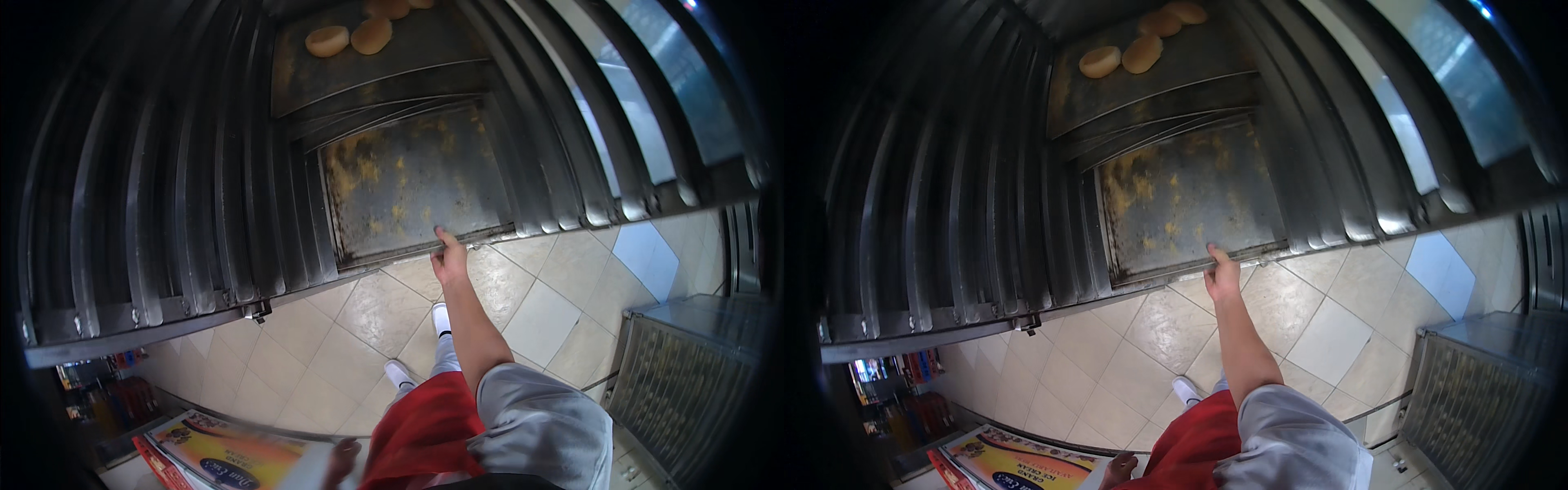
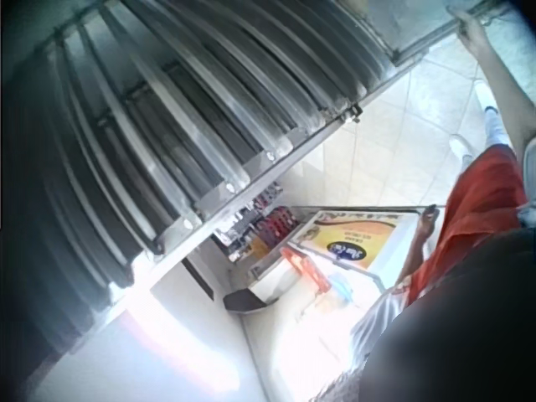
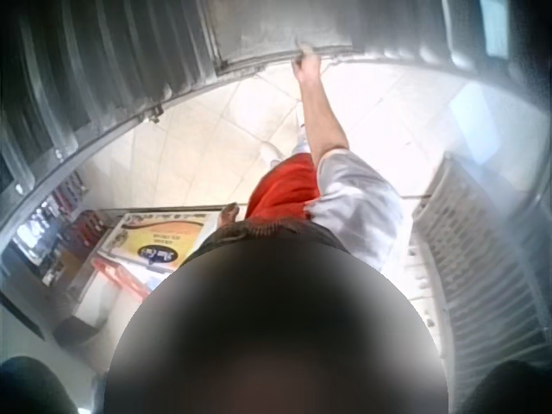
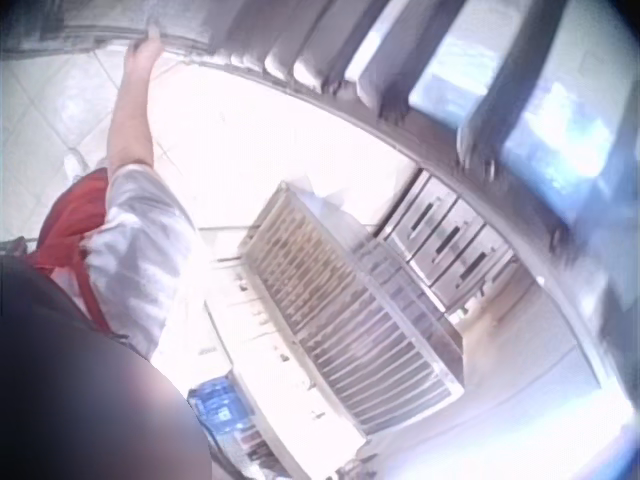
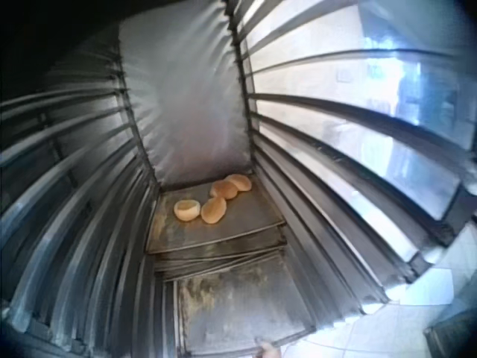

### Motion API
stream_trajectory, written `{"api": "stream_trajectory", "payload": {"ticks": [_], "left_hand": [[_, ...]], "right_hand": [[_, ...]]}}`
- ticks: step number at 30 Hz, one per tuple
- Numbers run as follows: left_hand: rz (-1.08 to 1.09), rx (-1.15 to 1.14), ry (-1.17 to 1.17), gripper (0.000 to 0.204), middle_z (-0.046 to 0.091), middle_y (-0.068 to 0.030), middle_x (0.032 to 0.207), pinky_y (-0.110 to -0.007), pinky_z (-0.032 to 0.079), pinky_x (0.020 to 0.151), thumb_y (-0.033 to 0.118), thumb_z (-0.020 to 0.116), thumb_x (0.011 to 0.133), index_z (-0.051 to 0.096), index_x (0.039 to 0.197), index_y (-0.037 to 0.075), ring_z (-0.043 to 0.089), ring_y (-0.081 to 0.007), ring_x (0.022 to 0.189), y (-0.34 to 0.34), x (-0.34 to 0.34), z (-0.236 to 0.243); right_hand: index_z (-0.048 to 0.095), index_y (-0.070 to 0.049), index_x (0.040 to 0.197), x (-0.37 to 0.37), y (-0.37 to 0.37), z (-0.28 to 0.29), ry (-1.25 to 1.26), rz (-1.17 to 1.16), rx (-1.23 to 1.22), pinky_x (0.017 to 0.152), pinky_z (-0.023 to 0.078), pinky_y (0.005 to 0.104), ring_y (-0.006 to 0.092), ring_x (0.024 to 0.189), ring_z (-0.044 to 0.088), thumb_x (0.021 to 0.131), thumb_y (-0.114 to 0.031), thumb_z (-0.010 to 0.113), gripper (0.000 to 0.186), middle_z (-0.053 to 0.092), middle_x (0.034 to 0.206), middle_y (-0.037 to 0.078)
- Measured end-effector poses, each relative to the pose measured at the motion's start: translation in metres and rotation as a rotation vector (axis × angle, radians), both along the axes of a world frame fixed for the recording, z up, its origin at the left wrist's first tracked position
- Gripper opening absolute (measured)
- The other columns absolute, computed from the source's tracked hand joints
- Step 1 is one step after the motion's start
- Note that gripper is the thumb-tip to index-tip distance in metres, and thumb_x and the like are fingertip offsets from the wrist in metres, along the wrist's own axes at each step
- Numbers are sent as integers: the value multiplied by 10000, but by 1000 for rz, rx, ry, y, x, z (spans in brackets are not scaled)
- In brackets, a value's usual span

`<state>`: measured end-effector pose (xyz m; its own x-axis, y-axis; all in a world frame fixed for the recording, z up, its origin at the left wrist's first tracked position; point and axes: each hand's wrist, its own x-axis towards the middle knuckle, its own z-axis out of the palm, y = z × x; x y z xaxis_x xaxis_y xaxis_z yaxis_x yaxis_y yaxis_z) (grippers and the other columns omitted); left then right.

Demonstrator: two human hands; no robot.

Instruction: The person coats small pieces of dough in a yellow powder, places them onto a metal baking tray, and then rolls more dough pieces by hand on a metal work surface before coating them as well.

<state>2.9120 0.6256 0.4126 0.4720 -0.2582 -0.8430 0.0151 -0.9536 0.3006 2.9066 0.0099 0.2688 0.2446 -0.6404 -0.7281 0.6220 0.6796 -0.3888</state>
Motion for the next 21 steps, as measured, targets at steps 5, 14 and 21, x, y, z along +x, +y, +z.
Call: {"api": "stream_trajectory", "payload": {"ticks": [5, 14, 21], "left_hand": [[-818, -242, -140, 418, 736, -208, 1231, -385, 557, 975, 310, 662, 1023, 669, 1317, 14, 712, -295, 1150, 13, 53, -3], [-737, -715, -313, 437, 702, -225, 1276, -435, 505, 1064, 293, 706, 999, 650, 1335, 20, 667, -367, 1224, -326, 108, 28], [-672, -675, -490, 661, 597, -305, 1416, -485, 429, 1136, 508, 599, 1030, 585, 1419, -26, 552, -450, 1347, -595, 174, -37]], "right_hand": [[649, -106, 1106, -21, 32, 3, -80, -107, -49, 496, 420, 260, 125, 655, 609, 850, -8, 811, 318, 676, 944, 22], [467, -79, 1441, -39, 87, 35, -29, 42, -85, 814, 579, 412, 275, 1024, 679, 954, -166, 758, 574, 640, 1304, 126], [290, -9, 1597, -8, 170, 43, 73, 209, 133, 855, 538, 404, 233, 956, 632, 937, -227, 718, 817, 658, 1159, 159]]}}
